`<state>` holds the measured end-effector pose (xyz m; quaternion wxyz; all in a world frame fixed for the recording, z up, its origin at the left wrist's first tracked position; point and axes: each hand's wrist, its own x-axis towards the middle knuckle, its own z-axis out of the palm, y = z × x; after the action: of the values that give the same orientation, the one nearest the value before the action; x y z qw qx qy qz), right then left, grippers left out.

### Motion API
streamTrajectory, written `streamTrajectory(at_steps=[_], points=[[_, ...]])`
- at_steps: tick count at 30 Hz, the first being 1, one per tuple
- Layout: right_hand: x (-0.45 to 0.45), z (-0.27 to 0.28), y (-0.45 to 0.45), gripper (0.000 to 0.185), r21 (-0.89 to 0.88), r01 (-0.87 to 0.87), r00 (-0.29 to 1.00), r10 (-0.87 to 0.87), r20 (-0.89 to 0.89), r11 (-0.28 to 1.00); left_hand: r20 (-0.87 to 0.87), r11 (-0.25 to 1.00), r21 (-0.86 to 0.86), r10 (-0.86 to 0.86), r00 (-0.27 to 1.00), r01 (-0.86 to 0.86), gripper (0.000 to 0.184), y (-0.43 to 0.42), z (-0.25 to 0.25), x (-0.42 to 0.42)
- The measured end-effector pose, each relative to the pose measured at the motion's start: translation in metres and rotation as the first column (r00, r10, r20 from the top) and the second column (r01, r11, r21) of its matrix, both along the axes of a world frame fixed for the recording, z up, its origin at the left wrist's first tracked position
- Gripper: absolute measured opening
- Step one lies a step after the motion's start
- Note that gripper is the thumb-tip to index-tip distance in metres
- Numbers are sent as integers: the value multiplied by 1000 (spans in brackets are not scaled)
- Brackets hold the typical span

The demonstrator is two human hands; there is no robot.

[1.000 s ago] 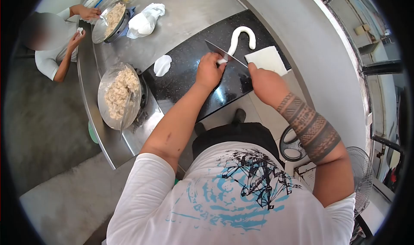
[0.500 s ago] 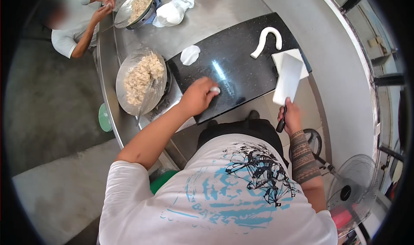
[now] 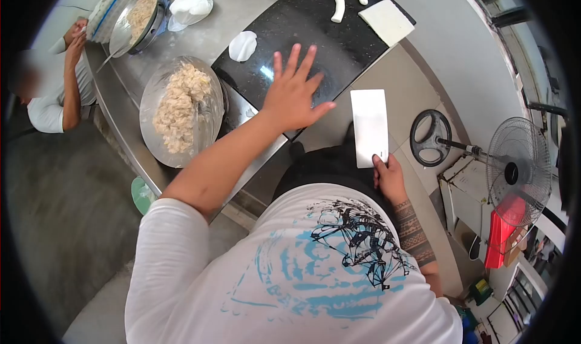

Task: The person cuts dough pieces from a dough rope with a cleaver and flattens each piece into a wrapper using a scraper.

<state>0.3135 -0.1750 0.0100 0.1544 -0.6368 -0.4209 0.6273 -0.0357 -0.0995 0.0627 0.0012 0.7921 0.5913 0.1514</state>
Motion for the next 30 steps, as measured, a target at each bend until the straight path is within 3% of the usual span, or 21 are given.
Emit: streamTrajectory(at_steps=[3, 4, 8, 10, 13, 15, 16, 17, 18, 19, 21, 22, 24, 30], points=[[10, 4, 1, 27, -35, 151, 985, -154, -76, 988, 53, 997, -71, 44, 998, -41, 87, 20, -49, 29], [14, 6, 6, 26, -19, 163, 983, -164, -78, 986, -65, 985, -166, 41, 997, -51, 96, 20, -52, 33], [27, 20, 35, 27, -6, 177, 981, -177, -76, 984, 10, 974, -182, -134, 991, 133, 97, 31, -55, 40], [27, 25, 56, 28, 22, 75, 997, -74, -36, 997, 36, 948, -212, -237, 971, 239, 97, 37, -50, 43], [18, 26, 94, 38, 50, -144, 990, 144, -6, 988, 443, 950, -157, -176, 879, 269, 93, 42, -52, 29], [-6, 51, 119, 44, 49, -366, 927, 360, 104, 929, 709, 990, -137, 120, 695, -32, 92, 61, -57, 10], [-19, 50, 129, 48, 101, -455, 890, 452, 56, 885, 809, 971, -163, 233, 540, -175, 91, 67, -58, -2], [-33, 46, 138, 52, 156, -535, 842, 540, 13, 830, 598, 966, -86, 247, 762, -245, 89, 69, -43, -15], [-46, 23, 143, 50, 270, -585, 792, 611, -14, 765, 355, 988, -30, 154, 922, -154, 89, 70, -31, -23], [-60, 0, 148, 47, 384, -613, 738, 674, -34, 690, 80, 999, -3, 48, 996, -48, 90, 70, -25, -26], [-92, 11, 159, 49, 256, -778, 598, 802, 21, 573, -151, 926, -270, -310, 939, 263, 89, 56, -36, -24], [-92, 2, 160, 50, 287, -780, 586, 810, 22, 557, -70, 940, -226, -278, 958, 257, 90, 42, -37, -19], [-80, -20, 145, 52, 335, -776, 572, 820, 18, 534, -42, 925, -307, -247, 968, 222, 88, 34, -38, -8], [-54, 5, 153, 52, 176, -766, 617, 784, -64, 618, -3, 919, -338, -217, 976, 204, 85, 41, -45, 22]])
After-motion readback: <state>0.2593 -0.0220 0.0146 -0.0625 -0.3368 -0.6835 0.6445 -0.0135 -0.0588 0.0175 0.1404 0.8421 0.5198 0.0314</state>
